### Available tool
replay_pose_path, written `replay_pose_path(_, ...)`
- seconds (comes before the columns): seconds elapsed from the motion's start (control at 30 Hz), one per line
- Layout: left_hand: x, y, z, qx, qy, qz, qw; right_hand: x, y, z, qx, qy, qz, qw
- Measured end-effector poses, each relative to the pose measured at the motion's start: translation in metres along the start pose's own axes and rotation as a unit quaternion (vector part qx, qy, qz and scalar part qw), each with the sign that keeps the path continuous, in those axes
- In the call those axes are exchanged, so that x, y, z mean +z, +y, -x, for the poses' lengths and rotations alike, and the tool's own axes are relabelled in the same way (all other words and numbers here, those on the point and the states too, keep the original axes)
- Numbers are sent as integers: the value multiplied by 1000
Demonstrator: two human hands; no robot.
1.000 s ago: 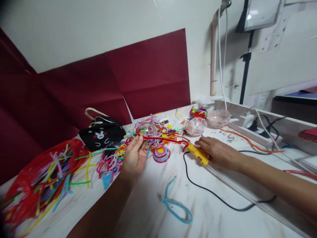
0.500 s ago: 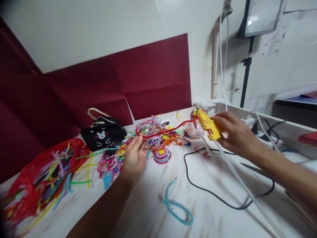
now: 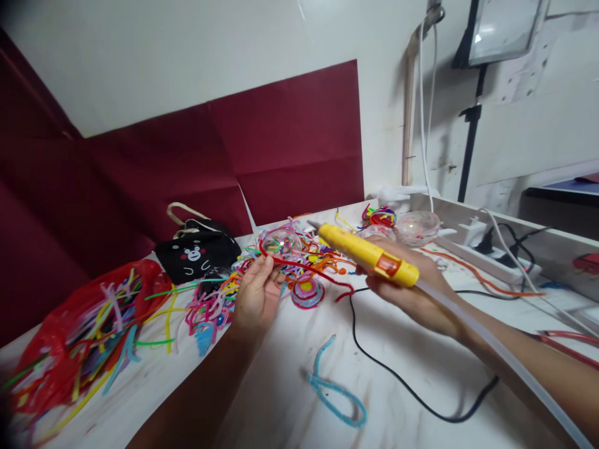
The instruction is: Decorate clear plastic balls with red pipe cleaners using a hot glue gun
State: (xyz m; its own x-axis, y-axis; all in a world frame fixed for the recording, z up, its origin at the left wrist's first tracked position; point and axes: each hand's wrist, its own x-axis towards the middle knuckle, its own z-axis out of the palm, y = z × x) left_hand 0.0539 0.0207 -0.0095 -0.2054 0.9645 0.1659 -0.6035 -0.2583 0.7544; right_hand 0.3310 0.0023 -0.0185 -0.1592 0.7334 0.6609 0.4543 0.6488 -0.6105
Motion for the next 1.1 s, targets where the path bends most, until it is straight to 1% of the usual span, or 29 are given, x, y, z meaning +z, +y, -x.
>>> replay_pose_path(0.1,-1,0,1,-1,-17,2,1000,12,-11,2,-95,-46,-28,994)
replay_pose_path(0.17,-2,0,0,1,-27,5,1000,16,-16,1,-131,-61,-36,989)
replay_pose_path(0.27,-4,0,0,7,-46,1,999,17,-20,-1,-141,-84,-37,986)
replay_pose_path(0.37,-5,1,0,17,-68,-6,998,13,-21,-1,-150,-91,-36,984)
replay_pose_path(0.47,-4,1,1,28,-91,-21,995,4,-21,2,-146,-77,-35,986)
replay_pose_path(0.57,-3,2,3,25,-115,-37,992,-8,-19,3,-137,-67,-8,988)
replay_pose_path(0.67,-2,3,3,11,-136,-32,990,-18,-13,2,-165,-88,16,982)
replay_pose_path(0.77,-2,4,3,-5,-139,-10,990,-23,-8,0,-179,-104,31,978)
replay_pose_path(0.87,-2,5,3,-29,-135,11,990,-22,-5,-1,-197,-104,19,975)
replay_pose_path(1.0,-1,5,6,-48,-137,30,989,-12,-3,-2,-243,-114,-24,963)
replay_pose_path(1.1,0,6,9,-54,-145,35,987,-5,1,-2,-259,-120,-29,958)
